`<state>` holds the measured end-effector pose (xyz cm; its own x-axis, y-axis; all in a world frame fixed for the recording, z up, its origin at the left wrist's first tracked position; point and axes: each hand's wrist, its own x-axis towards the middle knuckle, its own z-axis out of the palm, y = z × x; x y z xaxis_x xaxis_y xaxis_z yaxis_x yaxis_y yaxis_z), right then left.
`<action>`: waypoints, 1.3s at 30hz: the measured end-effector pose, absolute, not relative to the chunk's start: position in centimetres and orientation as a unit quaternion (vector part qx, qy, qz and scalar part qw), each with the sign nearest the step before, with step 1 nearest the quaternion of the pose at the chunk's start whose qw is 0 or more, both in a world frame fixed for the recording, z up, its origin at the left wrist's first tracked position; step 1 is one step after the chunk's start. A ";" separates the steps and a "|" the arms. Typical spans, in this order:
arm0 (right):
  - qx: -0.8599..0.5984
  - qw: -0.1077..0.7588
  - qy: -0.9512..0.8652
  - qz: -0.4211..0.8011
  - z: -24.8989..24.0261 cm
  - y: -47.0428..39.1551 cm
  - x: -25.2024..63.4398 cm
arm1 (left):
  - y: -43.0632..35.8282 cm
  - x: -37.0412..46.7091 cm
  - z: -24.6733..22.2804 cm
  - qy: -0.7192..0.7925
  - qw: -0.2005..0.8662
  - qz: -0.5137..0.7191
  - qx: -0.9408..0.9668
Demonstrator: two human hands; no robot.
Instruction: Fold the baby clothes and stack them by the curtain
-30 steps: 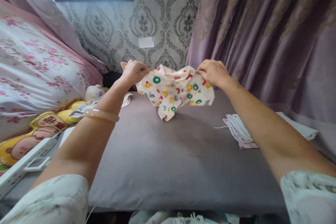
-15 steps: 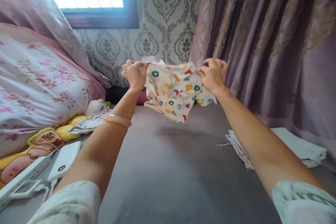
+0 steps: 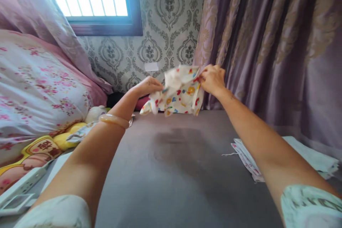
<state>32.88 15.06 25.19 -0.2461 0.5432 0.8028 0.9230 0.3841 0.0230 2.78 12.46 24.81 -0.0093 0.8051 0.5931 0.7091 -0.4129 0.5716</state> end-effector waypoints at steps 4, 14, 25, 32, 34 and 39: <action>-0.520 0.378 -0.730 -0.233 25.0 15.0 32.2 | 12.8 2.8 24.6 0.623 -0.042 0.492 0.607; -0.579 0.390 -0.697 -0.161 23.6 14.9 31.0 | 13.9 3.1 23.2 0.634 -0.025 0.514 0.578; -0.548 0.422 -0.670 -0.269 23.1 9.6 31.3 | 8.2 5.5 22.9 0.570 -0.183 0.590 0.542; -0.494 0.392 -0.707 -0.320 24.7 3.8 34.3 | -0.1 3.5 24.4 0.535 -0.295 0.514 0.601; -0.471 0.388 -0.732 -0.302 25.9 2.6 34.9 | -1.7 3.0 25.3 0.541 -0.338 0.488 0.596; -0.455 0.352 -0.786 -0.226 28.0 2.8 34.9 | -1.8 2.3 26.8 0.580 -0.310 0.424 0.623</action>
